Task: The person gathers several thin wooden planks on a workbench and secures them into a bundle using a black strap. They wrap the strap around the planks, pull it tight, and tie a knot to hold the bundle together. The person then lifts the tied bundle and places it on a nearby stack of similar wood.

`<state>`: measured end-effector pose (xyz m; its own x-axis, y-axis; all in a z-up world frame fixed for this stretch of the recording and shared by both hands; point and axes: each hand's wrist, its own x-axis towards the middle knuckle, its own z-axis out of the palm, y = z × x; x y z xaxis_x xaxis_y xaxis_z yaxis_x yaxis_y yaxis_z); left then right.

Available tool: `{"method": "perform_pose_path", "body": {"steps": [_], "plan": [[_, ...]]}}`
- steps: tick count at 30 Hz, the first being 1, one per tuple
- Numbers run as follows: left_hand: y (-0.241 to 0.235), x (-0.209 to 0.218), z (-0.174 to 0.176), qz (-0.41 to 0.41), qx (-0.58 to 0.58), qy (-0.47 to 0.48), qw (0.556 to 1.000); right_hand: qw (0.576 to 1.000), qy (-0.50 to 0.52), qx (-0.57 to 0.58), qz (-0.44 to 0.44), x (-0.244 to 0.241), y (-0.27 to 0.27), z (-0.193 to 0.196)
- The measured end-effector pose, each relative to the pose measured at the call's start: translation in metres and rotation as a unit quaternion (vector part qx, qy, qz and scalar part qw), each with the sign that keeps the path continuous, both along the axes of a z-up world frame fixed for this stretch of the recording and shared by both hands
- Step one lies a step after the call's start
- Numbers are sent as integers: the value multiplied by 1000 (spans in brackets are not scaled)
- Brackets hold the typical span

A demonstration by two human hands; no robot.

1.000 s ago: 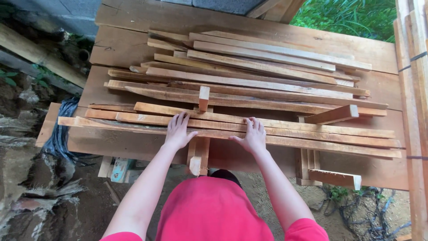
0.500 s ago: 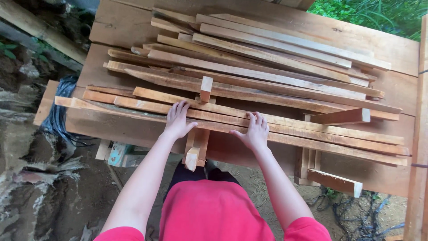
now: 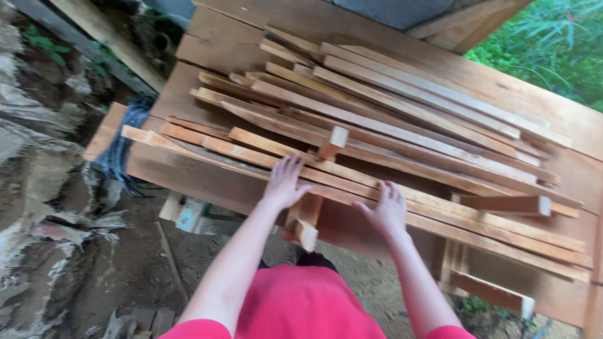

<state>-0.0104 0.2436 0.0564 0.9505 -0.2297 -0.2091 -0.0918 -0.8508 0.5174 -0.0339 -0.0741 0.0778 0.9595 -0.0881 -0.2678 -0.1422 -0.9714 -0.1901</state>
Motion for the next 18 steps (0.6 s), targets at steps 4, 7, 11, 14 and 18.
{"method": "perform_pose_path", "body": {"steps": [4, 7, 11, 14, 18], "plan": [[25, -3, -2, -39, -2, 3, 999, 999, 42, -7, 18, 22, -10, -3], [66, -7, -13, -54, -60, -46, 996, 990, 141, 32, 8, 37, 9, 27], [161, -6, -4, -26, -61, -206, 976, 977, 173, 127, 12, 45, 138, 120], [243, -9, -4, 9, -48, -236, 971, 963, 162, 207, 60, 45, 250, 137], [334, -7, -19, 46, 37, -238, 970, 942, 97, 256, 196, 53, 388, 89]]}}
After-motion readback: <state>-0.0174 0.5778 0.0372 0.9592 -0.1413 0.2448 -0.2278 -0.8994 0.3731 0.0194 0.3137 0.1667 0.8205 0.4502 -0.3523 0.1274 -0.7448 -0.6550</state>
